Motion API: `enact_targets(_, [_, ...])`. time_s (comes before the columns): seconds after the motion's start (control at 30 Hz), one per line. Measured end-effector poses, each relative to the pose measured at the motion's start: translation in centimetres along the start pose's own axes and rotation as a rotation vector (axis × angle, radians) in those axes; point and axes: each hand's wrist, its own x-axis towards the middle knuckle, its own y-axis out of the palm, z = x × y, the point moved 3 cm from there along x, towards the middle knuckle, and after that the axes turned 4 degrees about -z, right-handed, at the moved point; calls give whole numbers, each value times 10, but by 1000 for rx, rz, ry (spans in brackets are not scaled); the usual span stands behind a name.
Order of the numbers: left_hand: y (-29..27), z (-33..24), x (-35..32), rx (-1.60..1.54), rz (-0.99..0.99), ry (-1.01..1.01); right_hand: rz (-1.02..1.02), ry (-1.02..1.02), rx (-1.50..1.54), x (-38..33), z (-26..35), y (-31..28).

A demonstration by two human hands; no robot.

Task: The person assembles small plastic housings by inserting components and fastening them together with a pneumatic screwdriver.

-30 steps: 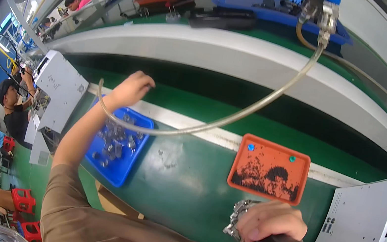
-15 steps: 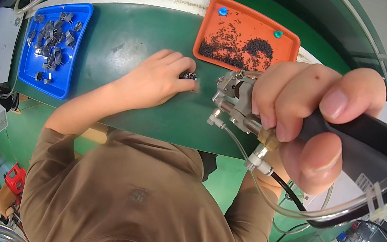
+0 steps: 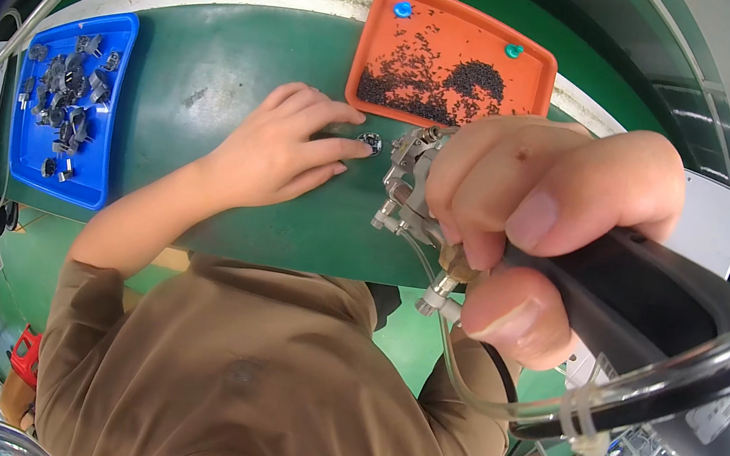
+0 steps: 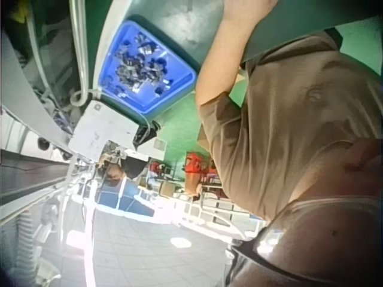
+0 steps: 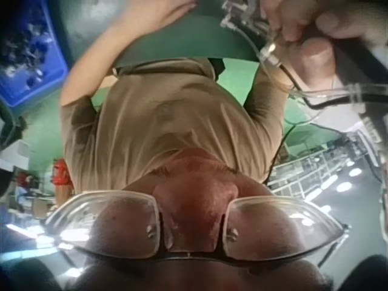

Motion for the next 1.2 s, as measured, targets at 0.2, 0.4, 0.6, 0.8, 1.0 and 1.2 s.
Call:
enact_targets(0.2, [-2,12,1,23,-35,57,57,-54,37,1,-9,-5])
enact_targets(0.4, [-3,12,-3,-55,-51,62,211,-160,185,1,-24,2])
enact_targets(0.6, [-3,8,-1,-4,-26,61,199,-215,229,3,-32,6])
enact_targets(0.8, [-1,12,-3,-17,-43,77,204,-193,211,4,-32,6])
enact_targets(1.0, [0,8,-3,-16,-45,27,219,-192,221,4,-34,7])
enact_targets(1.2, [-3,3,-3,25,-52,-20,240,-170,227,3,-34,8])
